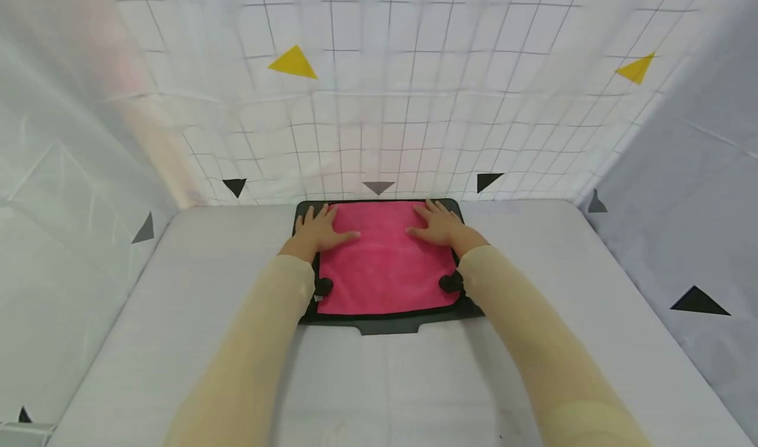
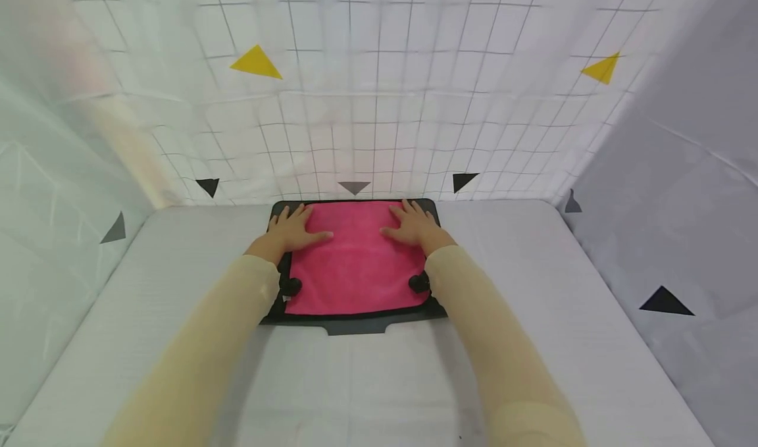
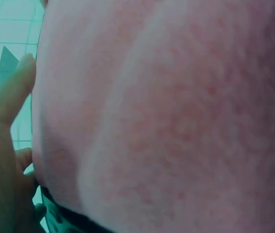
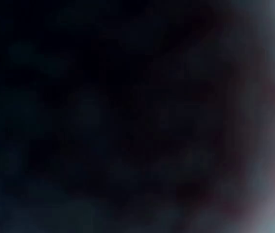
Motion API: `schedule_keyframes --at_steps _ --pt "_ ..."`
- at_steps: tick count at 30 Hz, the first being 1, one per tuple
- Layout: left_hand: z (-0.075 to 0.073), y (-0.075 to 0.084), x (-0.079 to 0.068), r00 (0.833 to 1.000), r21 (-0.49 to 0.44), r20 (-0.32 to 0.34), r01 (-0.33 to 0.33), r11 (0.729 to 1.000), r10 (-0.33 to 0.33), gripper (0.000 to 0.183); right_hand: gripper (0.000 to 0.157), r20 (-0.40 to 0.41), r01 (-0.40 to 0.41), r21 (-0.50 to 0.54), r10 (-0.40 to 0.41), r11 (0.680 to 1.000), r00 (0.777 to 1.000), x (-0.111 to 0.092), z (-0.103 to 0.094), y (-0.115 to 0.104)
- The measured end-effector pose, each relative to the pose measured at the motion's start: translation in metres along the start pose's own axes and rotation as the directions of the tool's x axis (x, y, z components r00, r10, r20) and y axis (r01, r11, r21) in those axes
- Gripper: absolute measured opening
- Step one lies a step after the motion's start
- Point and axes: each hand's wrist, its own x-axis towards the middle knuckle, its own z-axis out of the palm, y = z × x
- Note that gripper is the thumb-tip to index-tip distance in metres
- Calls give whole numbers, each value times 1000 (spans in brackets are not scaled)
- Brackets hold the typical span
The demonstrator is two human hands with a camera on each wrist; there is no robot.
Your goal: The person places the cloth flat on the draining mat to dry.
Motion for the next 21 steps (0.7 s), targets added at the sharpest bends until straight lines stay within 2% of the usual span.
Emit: schedule_keyframes --at_steps 8,14,18,21 --pt "3 -10 1 1000 37 17 5 999 -5 111 84 33 20 133 -25 991 999 -4 -3 13" --pt "-1 -12 -7 999 69 39 -9 998 6 110 79 65 44 90 -50 995 997 -9 -13 14" --pt "0 -11 -19 997 121 40 -68 990 64 104 75 75 119 63 -124 991 989 -23 -21 2" --pt "3 -10 -35 991 185 54 -130 974 122 100 76 106 202 81 -210 976 972 -42 -23 -10"
